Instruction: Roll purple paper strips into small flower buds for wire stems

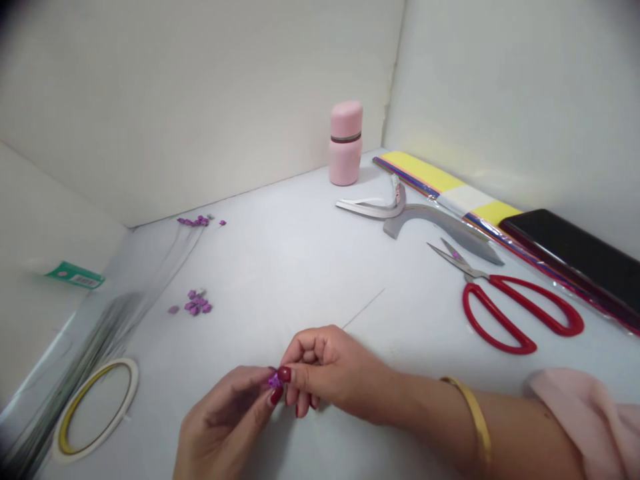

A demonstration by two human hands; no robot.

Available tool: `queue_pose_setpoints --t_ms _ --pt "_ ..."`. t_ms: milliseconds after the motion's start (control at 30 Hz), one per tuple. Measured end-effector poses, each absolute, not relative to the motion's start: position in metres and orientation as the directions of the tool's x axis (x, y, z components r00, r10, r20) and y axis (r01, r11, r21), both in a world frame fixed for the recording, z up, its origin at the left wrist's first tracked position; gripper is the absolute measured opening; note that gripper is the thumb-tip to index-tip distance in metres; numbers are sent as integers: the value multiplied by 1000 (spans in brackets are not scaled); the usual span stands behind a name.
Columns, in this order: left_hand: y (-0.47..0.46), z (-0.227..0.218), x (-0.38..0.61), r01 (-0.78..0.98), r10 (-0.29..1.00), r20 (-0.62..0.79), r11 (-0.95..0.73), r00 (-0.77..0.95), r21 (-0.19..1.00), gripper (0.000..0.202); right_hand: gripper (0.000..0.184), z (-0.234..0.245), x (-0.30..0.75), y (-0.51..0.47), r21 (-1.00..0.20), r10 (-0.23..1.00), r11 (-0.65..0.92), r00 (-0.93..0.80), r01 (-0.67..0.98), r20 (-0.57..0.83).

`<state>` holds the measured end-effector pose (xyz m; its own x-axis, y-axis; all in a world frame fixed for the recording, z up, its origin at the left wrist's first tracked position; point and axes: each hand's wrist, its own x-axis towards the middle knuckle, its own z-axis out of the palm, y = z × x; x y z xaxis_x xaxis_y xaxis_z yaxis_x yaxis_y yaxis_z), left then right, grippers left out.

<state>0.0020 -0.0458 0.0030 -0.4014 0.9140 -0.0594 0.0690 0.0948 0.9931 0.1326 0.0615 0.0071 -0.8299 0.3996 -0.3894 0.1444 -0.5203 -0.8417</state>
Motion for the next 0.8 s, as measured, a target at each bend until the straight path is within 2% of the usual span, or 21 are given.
queue_pose_setpoints --t_ms 133,267,400,567,700,800 --pt "-45 2 -1 99 936 18 19 -350 995 9 30 8 133 65 -842 379 -518 -841 152 -385" --pt "-45 1 -2 76 950 -4 29 -312 997 9 28 9 135 65 -855 391 -494 -837 160 -382" --pt "-45 5 -3 52 960 13 1 -278 999 10 26 8 136 65 -809 331 -571 -862 142 -385" --pt "-44 9 -3 222 965 130 -78 -230 972 15 27 6 136 66 -795 321 -588 -859 150 -399" --pt "-44 5 -3 157 975 70 -37 -211 987 16 27 9 135 68 -782 301 -606 -868 146 -395" --pt "-45 2 -4 181 969 108 -68 -224 981 20 29 10 135 68 -767 287 -623 -867 154 -408"
